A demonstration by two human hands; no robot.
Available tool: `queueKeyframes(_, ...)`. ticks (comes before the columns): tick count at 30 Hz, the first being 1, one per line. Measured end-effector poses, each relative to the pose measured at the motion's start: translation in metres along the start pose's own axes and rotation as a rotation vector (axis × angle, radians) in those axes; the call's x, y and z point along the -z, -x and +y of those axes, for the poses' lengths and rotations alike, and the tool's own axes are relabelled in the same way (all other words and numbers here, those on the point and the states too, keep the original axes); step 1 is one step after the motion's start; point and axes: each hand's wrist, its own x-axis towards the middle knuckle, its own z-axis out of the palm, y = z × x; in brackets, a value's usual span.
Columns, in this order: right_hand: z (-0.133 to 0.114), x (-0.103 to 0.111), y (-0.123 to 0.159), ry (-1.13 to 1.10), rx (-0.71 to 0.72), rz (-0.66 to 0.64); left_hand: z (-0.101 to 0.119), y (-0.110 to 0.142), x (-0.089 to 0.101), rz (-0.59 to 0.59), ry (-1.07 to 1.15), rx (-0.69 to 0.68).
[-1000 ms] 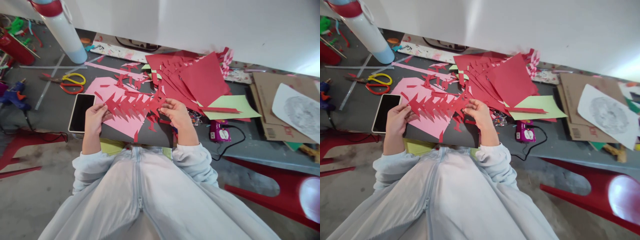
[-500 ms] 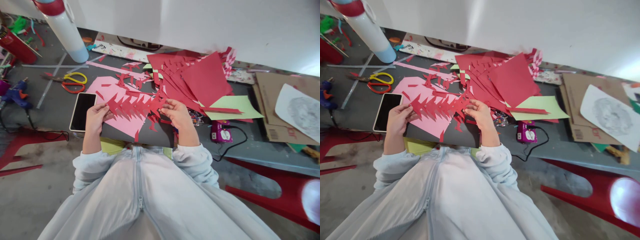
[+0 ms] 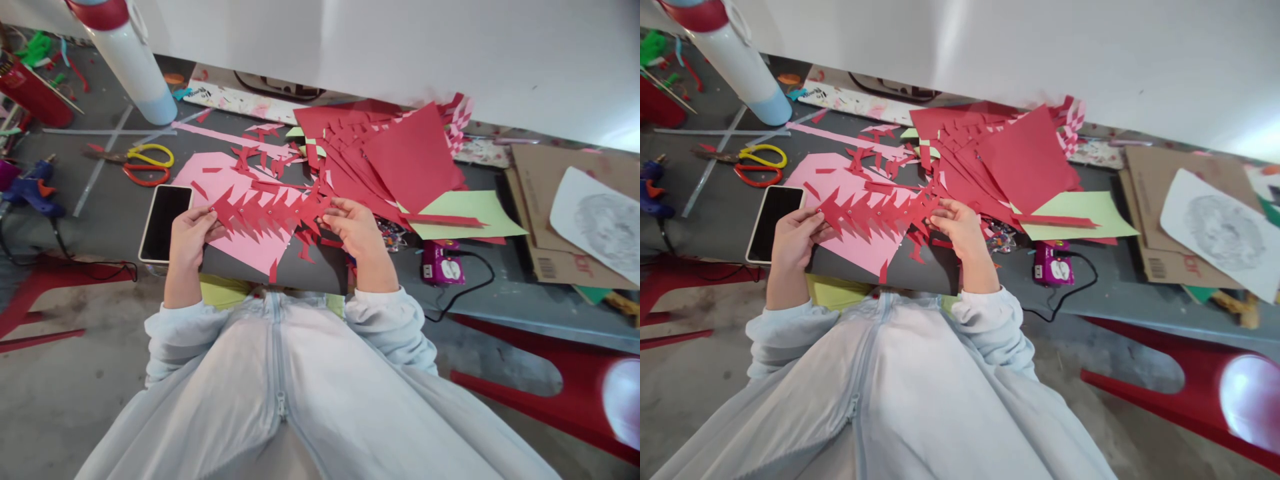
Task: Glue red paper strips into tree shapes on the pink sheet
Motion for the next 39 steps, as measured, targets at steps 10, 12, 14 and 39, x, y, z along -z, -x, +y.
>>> queueKeyframes(10,0.003,-0.001,0.001,-0.026,0.016,0.015,0.000,0.001,-0.002,-0.015,-0.041,0.010)
queueKeyframes(12,0.002,-0.002,0.002,-0.046,0.017,0.031,0.001,0.002,-0.002,-0.021,-0.033,0.006)
queueKeyframes(14,0.002,-0.002,0.003,-0.067,0.026,0.037,0.003,0.004,-0.002,-0.021,-0.021,-0.001)
queueKeyframes(39,-0.006,-0.010,0.011,-0.001,0.061,0.047,0.015,0.010,0.004,0.055,-0.054,-0.040)
